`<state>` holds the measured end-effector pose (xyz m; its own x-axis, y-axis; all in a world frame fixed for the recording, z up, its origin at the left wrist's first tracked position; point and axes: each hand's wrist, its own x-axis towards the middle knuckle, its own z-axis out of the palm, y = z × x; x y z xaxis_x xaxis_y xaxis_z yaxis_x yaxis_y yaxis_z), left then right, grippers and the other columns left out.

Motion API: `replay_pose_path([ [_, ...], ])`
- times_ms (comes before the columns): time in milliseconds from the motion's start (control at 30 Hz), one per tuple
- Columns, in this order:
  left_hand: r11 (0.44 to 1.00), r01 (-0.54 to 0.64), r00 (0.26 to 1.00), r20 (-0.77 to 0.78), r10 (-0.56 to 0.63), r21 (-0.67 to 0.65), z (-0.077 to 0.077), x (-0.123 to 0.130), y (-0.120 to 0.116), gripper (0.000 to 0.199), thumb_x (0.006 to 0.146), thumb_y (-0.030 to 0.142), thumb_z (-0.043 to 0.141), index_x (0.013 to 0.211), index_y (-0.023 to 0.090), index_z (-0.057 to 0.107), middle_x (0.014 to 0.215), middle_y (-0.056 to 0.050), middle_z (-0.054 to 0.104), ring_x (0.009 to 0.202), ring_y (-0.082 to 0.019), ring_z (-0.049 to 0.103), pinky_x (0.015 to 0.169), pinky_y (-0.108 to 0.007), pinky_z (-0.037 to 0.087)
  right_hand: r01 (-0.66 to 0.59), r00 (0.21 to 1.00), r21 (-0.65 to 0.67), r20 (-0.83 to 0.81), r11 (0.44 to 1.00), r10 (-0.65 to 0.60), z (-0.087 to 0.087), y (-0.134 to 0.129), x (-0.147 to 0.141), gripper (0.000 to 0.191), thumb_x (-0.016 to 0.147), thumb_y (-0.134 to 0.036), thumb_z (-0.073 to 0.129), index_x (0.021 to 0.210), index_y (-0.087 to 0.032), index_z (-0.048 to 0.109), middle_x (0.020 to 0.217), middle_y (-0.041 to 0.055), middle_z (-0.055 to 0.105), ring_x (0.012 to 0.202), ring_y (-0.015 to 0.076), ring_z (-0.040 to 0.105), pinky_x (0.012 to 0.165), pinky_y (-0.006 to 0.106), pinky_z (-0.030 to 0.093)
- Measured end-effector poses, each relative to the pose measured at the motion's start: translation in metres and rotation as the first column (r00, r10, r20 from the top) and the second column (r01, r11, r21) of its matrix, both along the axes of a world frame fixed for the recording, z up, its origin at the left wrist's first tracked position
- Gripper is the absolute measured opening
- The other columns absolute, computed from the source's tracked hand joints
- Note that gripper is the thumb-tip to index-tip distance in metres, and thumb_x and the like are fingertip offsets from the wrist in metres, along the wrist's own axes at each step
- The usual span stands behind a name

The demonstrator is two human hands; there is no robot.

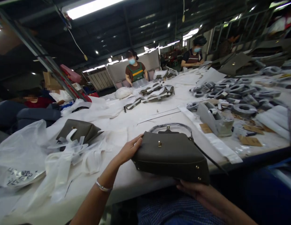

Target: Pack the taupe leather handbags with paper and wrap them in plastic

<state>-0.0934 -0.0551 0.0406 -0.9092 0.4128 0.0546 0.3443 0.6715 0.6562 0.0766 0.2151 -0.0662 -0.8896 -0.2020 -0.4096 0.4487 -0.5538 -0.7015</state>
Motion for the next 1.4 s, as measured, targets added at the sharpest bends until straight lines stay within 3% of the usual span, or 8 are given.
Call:
replay_pose_path([
  [200, 0.975, 0.005, 0.996, 0.087, -0.025, 0.223, -0.018, 0.029, 0.023, 0.074, 0.085, 0.055, 0.065, 0.149, 0.032, 0.035, 0.154, -0.001, 0.038, 0.139, -0.027, 0.039, 0.112, -0.04, 0.041, -0.029, 0.982, -0.126, -0.188, 0.992, 0.004, 0.013, -0.009, -0.056, 0.045, 0.079, -0.03, 0.078, 0.12, -0.02, 0.064, 0.135, 0.0107, 0.061, 0.114, 0.0281, 0.066, 0.106, 0.045, 0.05],
  [333, 0.959, 0.061, 0.998, -0.035, -0.053, 0.278, -0.005, 0.026, 0.041, 0.053, 0.087, 0.044, 0.064, 0.137, 0.032, 0.053, 0.141, -0.001, 0.054, 0.125, -0.026, 0.054, 0.091, -0.034, 0.057, -0.074, 0.954, -0.127, -0.297, 0.989, 0.033, 0.029, -0.02, -0.073, 0.058, 0.084, -0.032, 0.073, 0.137, -0.023, 0.05, 0.138, 0.0116, 0.058, 0.113, 0.0265, 0.066, 0.106, 0.045, 0.049],
  [600, 0.985, 0.129, 0.924, -0.374, -0.077, 0.115, 0.031, 0.06, 0.029, 0.038, 0.09, 0.038, 0.062, 0.128, 0.034, 0.059, 0.149, 0.0, 0.045, 0.134, -0.025, 0.046, 0.116, -0.039, 0.037, -0.178, 0.86, 0.137, -0.459, 0.974, 0.222, 0.039, -0.046, -0.055, 0.044, 0.085, -0.037, 0.071, 0.126, -0.022, 0.063, 0.129, 0.0109, 0.065, 0.114, 0.028, 0.064, 0.1, 0.045, 0.051],
  [767, 1.0, -0.015, 0.936, -0.351, 0.019, 0.014, 0.01, 0.077, 0.003, 0.033, 0.092, 0.039, 0.056, 0.125, 0.036, 0.058, 0.142, 0.001, 0.053, 0.13, -0.024, 0.051, 0.111, -0.041, 0.044, -0.102, 0.583, 0.781, -0.455, 0.617, 0.673, 0.057, -0.018, -0.013, 0.025, 0.093, -0.033, 0.06, 0.113, -0.029, 0.074, 0.104, 0.0031, 0.076, 0.097, 0.0214, 0.07, 0.089, 0.032, 0.055],
  [900, 0.995, 0.074, 0.922, -0.375, -0.095, -0.071, -0.001, 0.087, 0.014, 0.047, 0.093, 0.048, 0.057, 0.137, 0.034, 0.049, 0.146, -0.003, 0.049, 0.134, -0.024, 0.047, 0.113, -0.045, 0.042, 0.433, 0.498, 0.82, -0.564, 0.375, 0.658, 0.065, 0.027, -0.015, 0.03, 0.095, -0.028, 0.057, 0.122, -0.034, 0.068, 0.115, 0.0008, 0.073, 0.106, 0.0199, 0.068, 0.099, 0.034, 0.052],
  [1000, 0.943, 0.193, 0.877, -0.384, -0.29, -0.272, -0.009, 0.093, 0.036, 0.073, 0.084, 0.062, 0.064, 0.145, 0.03, 0.041, 0.151, -0.009, 0.042, 0.139, -0.031, 0.04, 0.116, -0.054, 0.035, 0.577, 0.448, 0.802, -0.471, 0.157, 0.76, 0.066, 0.051, -0.042, 0.054, 0.089, -0.032, 0.066, 0.141, -0.033, 0.051, 0.142, 0.0014, 0.056, 0.132, 0.0276, 0.051, 0.118, 0.05, 0.032],
  [1133, 0.876, 0.129, 0.841, -0.418, -0.345, -0.464, -0.024, 0.092, 0.05, 0.094, 0.073, 0.062, 0.075, 0.15, 0.029, 0.033, 0.153, -0.014, 0.037, 0.141, -0.038, 0.035, 0.113, -0.06, 0.035, 0.526, 0.409, 0.847, -0.334, 0.08, 0.849, 0.071, 0.065, -0.077, 0.083, 0.078, -0.043, 0.076, 0.15, -0.03, 0.037, 0.154, 0.0047, 0.04, 0.142, 0.0334, 0.036, 0.12, 0.056, 0.025],
  [1400, 0.821, 0.052, 0.758, -0.513, -0.403, -0.569, -0.052, 0.053, 0.037, 0.055, 0.094, 0.033, 0.06, 0.145, 0.03, 0.039, 0.147, -0.009, 0.047, 0.133, -0.032, 0.047, 0.109, -0.057, 0.04, 0.641, 0.254, 0.767, -0.173, -0.032, 0.952, 0.055, 0.067, -0.122, 0.074, 0.084, -0.024, 0.067, 0.15, -0.034, 0.035, 0.151, 0.0029, 0.046, 0.136, 0.0305, 0.046, 0.111, 0.053, 0.038],
])
